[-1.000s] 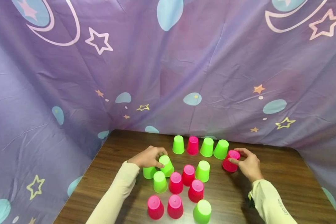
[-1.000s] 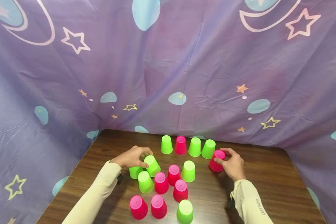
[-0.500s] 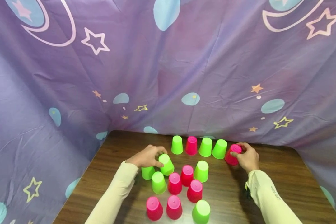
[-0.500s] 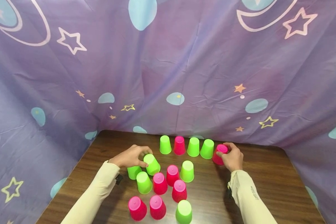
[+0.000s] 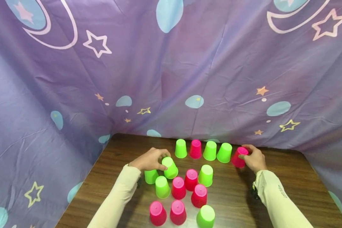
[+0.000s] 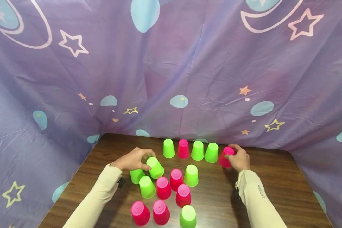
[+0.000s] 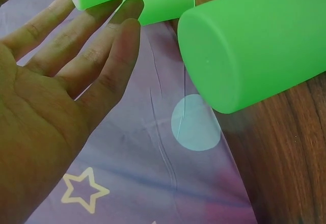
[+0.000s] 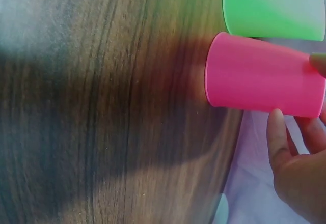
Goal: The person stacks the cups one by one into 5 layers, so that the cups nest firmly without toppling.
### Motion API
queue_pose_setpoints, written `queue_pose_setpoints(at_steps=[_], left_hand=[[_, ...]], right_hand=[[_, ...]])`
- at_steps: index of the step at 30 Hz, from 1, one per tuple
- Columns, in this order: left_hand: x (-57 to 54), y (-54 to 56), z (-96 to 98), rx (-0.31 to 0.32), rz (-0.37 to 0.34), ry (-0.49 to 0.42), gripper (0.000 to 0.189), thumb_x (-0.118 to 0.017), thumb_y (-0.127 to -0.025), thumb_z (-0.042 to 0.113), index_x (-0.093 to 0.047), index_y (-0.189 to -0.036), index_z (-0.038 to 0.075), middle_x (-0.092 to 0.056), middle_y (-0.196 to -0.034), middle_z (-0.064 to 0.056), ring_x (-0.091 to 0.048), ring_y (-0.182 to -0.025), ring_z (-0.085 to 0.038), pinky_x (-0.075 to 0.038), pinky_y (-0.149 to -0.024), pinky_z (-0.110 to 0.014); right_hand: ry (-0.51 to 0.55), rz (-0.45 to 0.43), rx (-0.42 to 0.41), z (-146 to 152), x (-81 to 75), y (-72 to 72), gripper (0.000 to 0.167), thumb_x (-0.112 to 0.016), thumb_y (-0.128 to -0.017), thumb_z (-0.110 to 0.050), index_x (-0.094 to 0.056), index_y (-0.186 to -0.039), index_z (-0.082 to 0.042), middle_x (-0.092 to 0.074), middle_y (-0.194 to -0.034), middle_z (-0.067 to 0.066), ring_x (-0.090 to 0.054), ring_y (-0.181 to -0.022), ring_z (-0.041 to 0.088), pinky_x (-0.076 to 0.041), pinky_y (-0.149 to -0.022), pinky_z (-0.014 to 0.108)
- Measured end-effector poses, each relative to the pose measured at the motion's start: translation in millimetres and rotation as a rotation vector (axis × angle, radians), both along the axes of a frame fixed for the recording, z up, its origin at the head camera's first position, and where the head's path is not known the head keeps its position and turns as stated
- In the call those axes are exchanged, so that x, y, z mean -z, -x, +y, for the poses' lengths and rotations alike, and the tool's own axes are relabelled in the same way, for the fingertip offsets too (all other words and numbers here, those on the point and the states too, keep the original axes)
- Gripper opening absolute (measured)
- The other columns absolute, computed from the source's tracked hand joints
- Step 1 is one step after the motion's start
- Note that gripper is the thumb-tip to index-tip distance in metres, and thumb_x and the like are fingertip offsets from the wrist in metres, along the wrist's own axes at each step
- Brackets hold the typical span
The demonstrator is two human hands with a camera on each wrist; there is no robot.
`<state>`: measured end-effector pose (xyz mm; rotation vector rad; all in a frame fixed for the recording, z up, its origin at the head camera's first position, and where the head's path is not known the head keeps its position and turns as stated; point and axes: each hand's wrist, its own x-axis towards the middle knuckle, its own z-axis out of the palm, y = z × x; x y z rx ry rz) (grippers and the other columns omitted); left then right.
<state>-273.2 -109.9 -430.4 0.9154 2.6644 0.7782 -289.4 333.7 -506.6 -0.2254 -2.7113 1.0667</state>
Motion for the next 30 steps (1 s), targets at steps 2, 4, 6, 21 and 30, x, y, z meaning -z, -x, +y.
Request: queue_pose_setpoints(at_steps=[2,4,6,21,30], left_hand=[[-0.7,0.3,0.4,0.002,0.002,0.0,0.039,-0.084,-0.08,0.014,-0.066,-0.116,0.011,-0.075,-0.107,-0.007,-0.068,-0.098,-0.019,-0.055,-0.088,-0.037],[-1.7,0.9,0.9,0.001,0.001,0.005,0.039,-0.083,-0.081,0.015,-0.066,-0.116,0.012,-0.075,-0.107,-0.006,-0.068,-0.099,-0.02,-0.055,-0.089,-0.038],[-2.4,2.0,1.4,0.004,-0.002,0.009,0.04,-0.083,-0.081,0.016,-0.066,-0.117,0.012,-0.075,-0.108,-0.007,-0.067,-0.099,-0.02,-0.054,-0.09,-0.038],[-11.3,15.1,10.3,0.043,0.084,0.02,0.041,-0.083,-0.082,0.019,-0.066,-0.118,0.01,-0.076,-0.107,-0.007,-0.07,-0.096,-0.019,-0.056,-0.086,-0.032],[-14.4,22.6,11.0,0.017,0.139,-0.002,0.04,-0.082,-0.08,0.02,-0.067,-0.117,0.011,-0.076,-0.105,-0.006,-0.07,-0.091,-0.02,-0.055,-0.081,-0.026]], right_hand=[[0.0,-0.012,-0.011,1,-0.7,0.2,0.057,-0.075,-0.08,-0.014,-0.058,-0.133,-0.001,-0.065,-0.127,0.027,-0.062,-0.11,0.045,-0.046,-0.086,0.042],[-0.002,-0.018,-0.017,1,-1.3,0.2,0.058,-0.075,-0.08,-0.014,-0.058,-0.133,0.0,-0.065,-0.128,0.027,-0.062,-0.111,0.045,-0.046,-0.087,0.042],[-0.003,-0.021,-0.018,1,-2.1,-0.3,0.058,-0.075,-0.08,-0.015,-0.058,-0.133,0.0,-0.065,-0.128,0.027,-0.062,-0.111,0.045,-0.046,-0.087,0.043],[-0.012,-0.016,-0.026,11,-2.1,-7.5,0.07,-0.079,-0.081,-0.02,-0.049,-0.141,0.0,-0.061,-0.132,0.03,-0.053,-0.124,0.053,-0.042,-0.1,0.06],[0.004,0.04,-0.001,22,-6.3,-30.3,0.06,-0.075,-0.086,-0.02,-0.052,-0.136,0.003,-0.063,-0.131,0.028,-0.055,-0.124,0.049,-0.04,-0.1,0.057]])
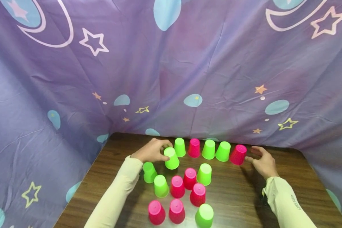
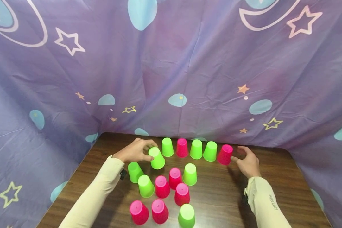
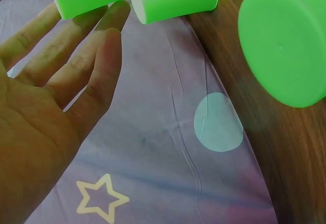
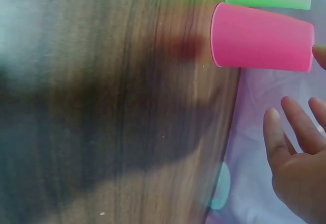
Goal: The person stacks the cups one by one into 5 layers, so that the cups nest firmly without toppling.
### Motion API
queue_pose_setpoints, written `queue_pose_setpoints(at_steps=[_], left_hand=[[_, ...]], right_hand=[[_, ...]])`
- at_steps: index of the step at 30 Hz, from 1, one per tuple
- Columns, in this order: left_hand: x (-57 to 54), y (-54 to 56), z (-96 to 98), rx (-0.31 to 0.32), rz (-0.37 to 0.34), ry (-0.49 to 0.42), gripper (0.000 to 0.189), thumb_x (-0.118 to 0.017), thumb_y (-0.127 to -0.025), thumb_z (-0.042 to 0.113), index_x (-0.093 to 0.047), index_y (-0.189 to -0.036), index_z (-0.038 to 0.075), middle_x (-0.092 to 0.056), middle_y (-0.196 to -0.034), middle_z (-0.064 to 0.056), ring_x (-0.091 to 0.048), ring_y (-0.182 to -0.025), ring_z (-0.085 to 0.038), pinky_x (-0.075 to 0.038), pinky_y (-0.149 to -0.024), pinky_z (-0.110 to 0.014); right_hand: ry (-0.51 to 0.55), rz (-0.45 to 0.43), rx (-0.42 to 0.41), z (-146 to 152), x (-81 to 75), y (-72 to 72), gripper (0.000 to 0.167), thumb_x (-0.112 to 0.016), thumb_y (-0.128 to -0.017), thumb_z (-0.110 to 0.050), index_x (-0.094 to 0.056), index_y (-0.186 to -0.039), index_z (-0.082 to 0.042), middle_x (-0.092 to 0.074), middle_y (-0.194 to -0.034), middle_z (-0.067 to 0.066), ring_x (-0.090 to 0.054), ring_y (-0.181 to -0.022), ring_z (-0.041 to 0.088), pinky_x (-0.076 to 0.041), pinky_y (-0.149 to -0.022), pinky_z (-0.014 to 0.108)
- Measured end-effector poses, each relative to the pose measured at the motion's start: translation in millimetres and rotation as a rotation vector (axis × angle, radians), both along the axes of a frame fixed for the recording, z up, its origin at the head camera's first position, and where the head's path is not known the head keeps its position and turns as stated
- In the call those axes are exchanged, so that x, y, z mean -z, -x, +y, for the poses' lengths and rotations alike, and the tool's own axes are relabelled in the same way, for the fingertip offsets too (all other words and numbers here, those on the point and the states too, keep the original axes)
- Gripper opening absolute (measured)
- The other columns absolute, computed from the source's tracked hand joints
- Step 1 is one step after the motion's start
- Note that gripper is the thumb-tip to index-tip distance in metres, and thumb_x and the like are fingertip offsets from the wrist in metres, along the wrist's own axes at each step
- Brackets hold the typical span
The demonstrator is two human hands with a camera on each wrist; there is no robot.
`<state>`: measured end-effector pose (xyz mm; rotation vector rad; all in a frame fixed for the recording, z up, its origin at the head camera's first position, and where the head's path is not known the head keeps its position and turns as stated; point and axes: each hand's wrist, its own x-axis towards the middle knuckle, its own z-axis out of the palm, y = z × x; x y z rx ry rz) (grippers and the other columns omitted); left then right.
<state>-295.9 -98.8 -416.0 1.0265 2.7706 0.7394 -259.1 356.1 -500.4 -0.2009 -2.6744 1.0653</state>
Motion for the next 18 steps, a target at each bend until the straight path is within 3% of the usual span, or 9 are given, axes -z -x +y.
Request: queue_pose_setpoints(at_steps=[3,6,9,12,15,18], left_hand=[[-1.4,2.9,1.9,-0.019,0.009,-0.012,0.041,-0.082,-0.08,0.022,-0.068,-0.117,0.012,-0.076,-0.102,-0.004,-0.069,-0.09,-0.019,-0.054,-0.079,-0.026],[-3.3,7.1,4.8,-0.042,0.033,-0.012,0.043,-0.081,-0.079,0.024,-0.069,-0.118,0.013,-0.076,-0.098,-0.002,-0.069,-0.088,-0.016,-0.054,-0.078,-0.027],[-4.5,12.5,8.2,-0.051,0.06,-0.021,0.045,-0.081,-0.078,0.024,-0.069,-0.119,0.011,-0.076,-0.097,-0.003,-0.07,-0.087,-0.016,-0.055,-0.076,-0.026],[-5.5,17.6,12.9,-0.048,0.085,-0.028,0.045,-0.081,-0.078,0.024,-0.069,-0.119,0.01,-0.077,-0.098,-0.005,-0.071,-0.089,-0.02,-0.055,-0.075,-0.025],[-6.8,21.5,17.3,-0.047,0.111,-0.025,0.044,-0.081,-0.078,0.024,-0.069,-0.118,0.011,-0.077,-0.098,-0.004,-0.071,-0.088,-0.019,-0.054,-0.074,-0.024],[-8.4,24.3,21.4,-0.047,0.129,-0.028,0.043,-0.081,-0.078,0.025,-0.07,-0.117,0.011,-0.076,-0.099,-0.004,-0.07,-0.087,-0.019,-0.054,-0.074,-0.024]], right_hand=[[0.002,0.031,0.026,1,-1.2,-13.3,0.056,-0.075,-0.085,-0.017,-0.055,-0.133,0.002,-0.064,-0.129,0.028,-0.059,-0.12,0.045,-0.043,-0.095,0.05],[-0.005,0.049,0.061,1,-3.2,-24.9,0.052,-0.076,-0.086,-0.018,-0.059,-0.131,-0.001,-0.066,-0.128,0.025,-0.068,-0.1,0.015,-0.045,-0.085,0.031],[0.0,0.061,0.079,-1,-4.5,-34.4,0.049,-0.077,-0.086,-0.021,-0.061,-0.13,-0.004,-0.067,-0.127,0.023,-0.049,-0.084,-0.02,-0.041,-0.073,0.015],[0.042,0.073,0.08,-4,-4.5,-44.1,0.047,-0.077,-0.086,-0.02,-0.062,-0.128,-0.005,-0.07,-0.125,0.02,-0.04,-0.078,-0.029,-0.041,-0.069,0.007],[0.093,0.076,0.083,-10,-2.9,-52.8,0.046,-0.079,-0.085,-0.018,-0.063,-0.126,-0.006,-0.075,-0.105,-0.011,-0.048,-0.076,-0.026,-0.043,-0.068,0.004],[0.132,0.09,0.071,-16,-1.2,-60.2,0.045,-0.08,-0.083,-0.016,-0.064,-0.125,-0.006,-0.055,-0.092,-0.042,-0.054,-0.074,-0.023,-0.045,-0.066,0.003]])
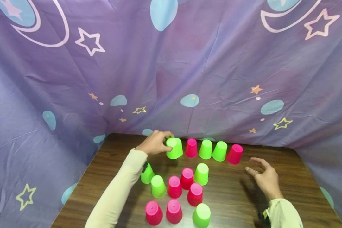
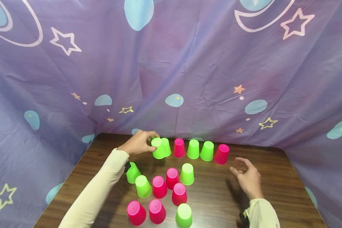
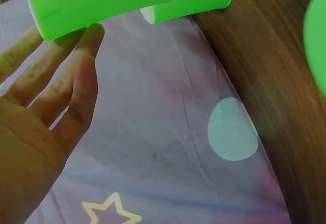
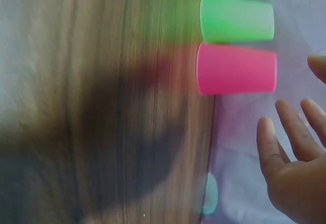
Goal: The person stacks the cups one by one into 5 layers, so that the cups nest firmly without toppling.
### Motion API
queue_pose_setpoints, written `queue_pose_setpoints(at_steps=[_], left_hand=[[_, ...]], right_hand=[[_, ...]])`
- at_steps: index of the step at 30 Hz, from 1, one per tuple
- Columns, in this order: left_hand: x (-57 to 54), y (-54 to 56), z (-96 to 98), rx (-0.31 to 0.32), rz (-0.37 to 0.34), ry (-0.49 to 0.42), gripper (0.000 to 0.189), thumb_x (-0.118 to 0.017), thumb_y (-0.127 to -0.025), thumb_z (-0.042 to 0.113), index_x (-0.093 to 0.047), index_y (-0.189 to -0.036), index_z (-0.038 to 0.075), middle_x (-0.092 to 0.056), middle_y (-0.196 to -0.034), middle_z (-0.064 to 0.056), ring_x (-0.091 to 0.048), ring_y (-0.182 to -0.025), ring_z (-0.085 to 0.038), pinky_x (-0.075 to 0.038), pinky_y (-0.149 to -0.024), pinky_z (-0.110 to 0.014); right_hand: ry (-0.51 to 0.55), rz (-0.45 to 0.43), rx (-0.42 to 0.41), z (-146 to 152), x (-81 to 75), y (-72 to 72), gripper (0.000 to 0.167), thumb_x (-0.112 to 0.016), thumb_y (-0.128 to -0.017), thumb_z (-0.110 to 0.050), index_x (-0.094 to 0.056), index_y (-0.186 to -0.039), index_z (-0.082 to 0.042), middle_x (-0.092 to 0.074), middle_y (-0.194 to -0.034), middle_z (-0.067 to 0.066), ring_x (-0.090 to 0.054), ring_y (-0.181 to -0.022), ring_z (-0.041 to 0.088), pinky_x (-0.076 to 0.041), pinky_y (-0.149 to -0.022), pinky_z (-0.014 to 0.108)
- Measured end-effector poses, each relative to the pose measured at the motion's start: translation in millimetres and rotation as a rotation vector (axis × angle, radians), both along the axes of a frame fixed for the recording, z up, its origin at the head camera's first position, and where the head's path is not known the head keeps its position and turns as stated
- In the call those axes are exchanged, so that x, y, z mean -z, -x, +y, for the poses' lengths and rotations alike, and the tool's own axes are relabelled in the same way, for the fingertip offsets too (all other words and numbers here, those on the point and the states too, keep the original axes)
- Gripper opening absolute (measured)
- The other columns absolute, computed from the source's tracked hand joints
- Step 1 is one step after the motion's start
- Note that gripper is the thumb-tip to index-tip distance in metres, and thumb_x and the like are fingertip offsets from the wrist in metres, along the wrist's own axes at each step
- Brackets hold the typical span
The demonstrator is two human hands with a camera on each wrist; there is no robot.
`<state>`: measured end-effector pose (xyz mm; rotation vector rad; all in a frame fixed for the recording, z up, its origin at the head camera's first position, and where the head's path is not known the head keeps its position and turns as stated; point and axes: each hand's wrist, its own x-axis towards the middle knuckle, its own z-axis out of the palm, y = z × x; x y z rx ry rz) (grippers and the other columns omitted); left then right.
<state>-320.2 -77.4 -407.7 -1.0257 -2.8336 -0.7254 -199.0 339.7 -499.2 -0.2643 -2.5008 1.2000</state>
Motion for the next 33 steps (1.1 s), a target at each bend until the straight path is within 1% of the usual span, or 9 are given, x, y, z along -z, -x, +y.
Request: queue_pose_setpoints(at_steps=[1,7,9,12,14,16,21,27,33], left_hand=[[-0.7,1.0,1.5,0.0,0.002,-0.002,0.043,-0.081,-0.079,0.025,-0.07,-0.118,0.01,-0.076,-0.099,-0.004,-0.07,-0.087,-0.019,-0.054,-0.075,-0.025],[-3.3,8.4,9.6,-0.008,0.027,0.004,0.046,-0.079,-0.08,0.026,-0.068,-0.121,0.009,-0.076,-0.103,-0.001,-0.065,-0.084,-0.018,-0.053,-0.077,-0.027],[-3.8,11.3,12.6,-0.011,0.047,0.013,0.047,-0.078,-0.08,0.027,-0.068,-0.122,0.009,-0.075,-0.102,-0.001,-0.063,-0.082,-0.016,-0.053,-0.076,-0.028],[-4.3,15.5,17.1,-0.011,0.066,0.016,0.047,-0.078,-0.081,0.027,-0.068,-0.123,0.009,-0.075,-0.103,-0.003,-0.066,-0.084,-0.021,-0.054,-0.078,-0.031],[-4.5,17.8,19.7,-0.018,0.07,0.02,0.047,-0.077,-0.081,0.028,-0.068,-0.123,0.009,-0.075,-0.104,-0.003,-0.067,-0.086,-0.022,-0.055,-0.079,-0.033],[-4.7,19.7,21.9,-0.027,0.074,0.027,0.046,-0.077,-0.082,0.028,-0.068,-0.124,0.01,-0.075,-0.105,-0.004,-0.068,-0.088,-0.023,-0.055,-0.08,-0.035],[-6.0,23.7,26.6,-0.043,0.072,0.031,0.046,-0.078,-0.085,0.029,-0.067,-0.126,0.011,-0.075,-0.107,-0.004,-0.069,-0.092,-0.023,-0.056,-0.083,-0.038],[-8.7,28.7,32.4,-0.035,0.062,0.021,0.048,-0.078,-0.086,0.027,-0.066,-0.129,0.009,-0.075,-0.11,-0.006,-0.07,-0.094,-0.025,-0.056,-0.085,-0.038],[-10.1,35.7,41.1,-0.03,0.045,0.055,0.048,-0.078,-0.087,0.028,-0.066,-0.129,0.01,-0.076,-0.11,-0.007,-0.071,-0.097,-0.024,-0.056,-0.088,-0.039]], right_hand=[[0.006,0.007,-0.008,-3,0.6,-2.6,0.045,-0.08,-0.083,-0.015,-0.065,-0.124,-0.007,-0.048,-0.09,-0.047,-0.054,-0.074,-0.022,-0.045,-0.066,0.003],[0.054,0.055,-0.087,-24,0.0,-17.1,0.04,-0.079,-0.084,-0.01,-0.066,-0.121,-0.005,-0.053,-0.1,-0.042,-0.057,-0.083,-0.021,-0.05,-0.071,0.006],[0.056,0.063,-0.123,-33,-0.2,-22.8,0.038,-0.079,-0.084,-0.009,-0.067,-0.12,-0.005,-0.06,-0.103,-0.034,-0.057,-0.087,-0.02,-0.052,-0.073,0.008],[0.047,0.083,-0.191,-47,0.1,-32.4,0.035,-0.08,-0.082,-0.007,-0.068,-0.115,-0.005,-0.072,-0.107,-0.01,-0.061,-0.09,-0.014,-0.054,-0.074,0.012],[0.041,0.092,-0.246,-57,0.9,-39.4,0.033,-0.081,-0.081,-0.005,-0.069,-0.112,-0.005,-0.073,-0.106,0.007,-0.062,-0.091,-0.011,-0.056,-0.074,0.015],[0.034,0.105,-0.29,-66,2.5,-45.7,0.032,-0.082,-0.079,-0.003,-0.07,-0.109,-0.006,-0.073,-0.104,0.013,-0.064,-0.089,-0.009,-0.057,-0.074,0.018],[0.038,0.121,-0.411,-87,8.3,-58.6,0.033,-0.083,-0.077,-0.003,-0.071,-0.107,-0.012,-0.073,-0.099,0.007,-0.064,-0.089,-0.008,-0.059,-0.072,0.024],[0.049,0.169,-0.574,-106,13.1,-66.8,0.031,-0.081,-0.08,-0.004,-0.069,-0.107,-0.015,-0.073,-0.099,-0.002,-0.065,-0.094,-0.005,-0.059,-0.069,0.026],[0.02,0.208,-0.662,-117,16.9,-71.7,0.022,-0.075,-0.087,-0.004,-0.069,-0.105,-0.015,-0.074,-0.096,0.003,-0.066,-0.088,0.0,-0.056,-0.066,0.023]])
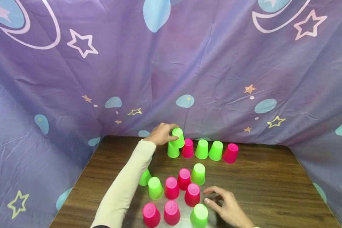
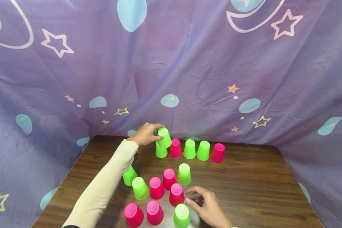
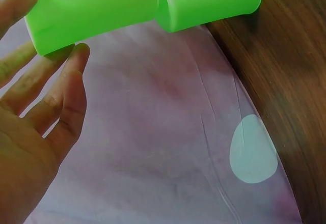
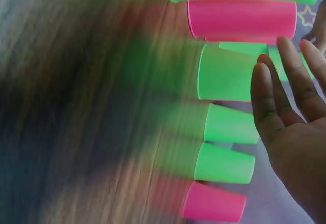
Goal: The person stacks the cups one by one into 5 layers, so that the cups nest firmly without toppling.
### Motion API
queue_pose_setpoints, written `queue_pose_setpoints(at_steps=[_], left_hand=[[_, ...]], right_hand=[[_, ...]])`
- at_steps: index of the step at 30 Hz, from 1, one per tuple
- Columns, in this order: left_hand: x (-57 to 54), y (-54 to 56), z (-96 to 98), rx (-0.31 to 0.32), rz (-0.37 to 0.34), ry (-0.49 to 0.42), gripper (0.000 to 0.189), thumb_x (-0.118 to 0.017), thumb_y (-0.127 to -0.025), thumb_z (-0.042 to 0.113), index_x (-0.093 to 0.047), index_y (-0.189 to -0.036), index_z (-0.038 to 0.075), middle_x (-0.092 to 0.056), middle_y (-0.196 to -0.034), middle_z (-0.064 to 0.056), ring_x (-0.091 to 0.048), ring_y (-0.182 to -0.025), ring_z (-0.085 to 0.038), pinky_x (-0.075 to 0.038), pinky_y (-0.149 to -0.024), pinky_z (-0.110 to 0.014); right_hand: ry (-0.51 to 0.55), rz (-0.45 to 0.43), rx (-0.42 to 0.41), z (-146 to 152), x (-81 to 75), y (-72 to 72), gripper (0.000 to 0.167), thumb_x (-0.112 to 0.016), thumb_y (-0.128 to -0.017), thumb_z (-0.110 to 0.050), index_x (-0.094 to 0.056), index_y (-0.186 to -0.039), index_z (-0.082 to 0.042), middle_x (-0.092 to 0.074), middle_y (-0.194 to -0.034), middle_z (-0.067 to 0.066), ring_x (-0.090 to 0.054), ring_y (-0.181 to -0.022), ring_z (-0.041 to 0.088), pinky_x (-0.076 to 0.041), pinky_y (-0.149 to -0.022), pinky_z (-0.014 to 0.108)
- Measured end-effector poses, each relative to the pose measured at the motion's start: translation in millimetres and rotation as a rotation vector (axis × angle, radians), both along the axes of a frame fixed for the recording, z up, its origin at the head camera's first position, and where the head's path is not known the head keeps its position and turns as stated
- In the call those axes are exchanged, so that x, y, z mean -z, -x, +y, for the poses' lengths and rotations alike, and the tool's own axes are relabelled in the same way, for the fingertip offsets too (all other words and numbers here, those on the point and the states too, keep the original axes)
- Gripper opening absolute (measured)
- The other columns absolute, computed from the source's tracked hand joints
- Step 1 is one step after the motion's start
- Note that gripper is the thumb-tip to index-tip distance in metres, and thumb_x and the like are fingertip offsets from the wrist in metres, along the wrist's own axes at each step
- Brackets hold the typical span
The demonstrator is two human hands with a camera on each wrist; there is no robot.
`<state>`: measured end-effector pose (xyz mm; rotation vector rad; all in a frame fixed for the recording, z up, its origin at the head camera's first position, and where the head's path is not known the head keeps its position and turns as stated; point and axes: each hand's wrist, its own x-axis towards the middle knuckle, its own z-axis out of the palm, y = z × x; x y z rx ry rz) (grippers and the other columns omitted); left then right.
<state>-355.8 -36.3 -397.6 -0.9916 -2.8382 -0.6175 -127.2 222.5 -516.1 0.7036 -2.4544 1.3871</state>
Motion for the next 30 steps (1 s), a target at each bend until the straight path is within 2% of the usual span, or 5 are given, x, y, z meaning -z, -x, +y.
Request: queue_pose_setpoints(at_steps=[8,13,19,25,30], left_hand=[[-2.5,6.4,8.9,-0.025,-0.032,0.024,0.049,-0.078,-0.087,0.029,-0.065,-0.132,0.013,-0.074,-0.118,-0.006,-0.069,-0.107,-0.027,-0.055,-0.093,-0.043],[-0.7,8.6,11.2,-0.023,-0.04,0.037,0.05,-0.077,-0.088,0.029,-0.064,-0.134,0.012,-0.073,-0.122,-0.007,-0.068,-0.112,-0.029,-0.054,-0.097,-0.043],[0.5,9.4,11.5,-0.028,-0.048,0.036,0.05,-0.077,-0.089,0.03,-0.063,-0.134,0.012,-0.073,-0.12,-0.006,-0.068,-0.11,-0.028,-0.054,-0.095,-0.043],[3.8,10.0,9.5,-0.041,-0.059,0.029,0.053,-0.075,-0.09,0.032,-0.06,-0.137,0.012,-0.071,-0.125,-0.008,-0.068,-0.113,-0.029,-0.054,-0.098,-0.044],[5.3,10.0,8.7,-0.064,-0.071,0.027,0.057,-0.075,-0.09,0.033,-0.056,-0.14,0.012,-0.068,-0.131,-0.01,-0.065,-0.12,-0.031,-0.052,-0.102,-0.046]], right_hand=[[-0.042,-0.03,-0.056,-5,3.3,-6.3,0.017,-0.073,-0.091,-0.01,-0.069,-0.108,-0.01,-0.075,-0.099,0.006,-0.07,-0.088,0.008,-0.057,-0.067,0.024],[-0.102,-0.023,-0.078,-7,7.2,-10.2,0.026,-0.077,-0.088,-0.02,-0.068,-0.111,-0.012,-0.075,-0.1,0.002,-0.067,-0.087,0.001,-0.056,-0.069,0.024],[-0.107,0.049,-0.107,-10,12.1,-12.0,0.039,-0.086,-0.079,-0.024,-0.068,-0.112,-0.013,-0.074,-0.102,0.0,-0.065,-0.088,0.0,-0.055,-0.07,0.023],[-0.14,0.093,-0.077,-13,16.8,-14.0,0.051,-0.093,-0.068,-0.029,-0.069,-0.112,-0.018,-0.073,-0.103,-0.007,-0.064,-0.092,-0.002,-0.053,-0.075,0.025],[-0.157,0.081,-0.045,-14,19.7,-16.2,0.057,-0.095,-0.06,-0.022,-0.07,-0.111,-0.019,-0.071,-0.102,-0.012,-0.063,-0.091,-0.003,-0.051,-0.076,0.025]])
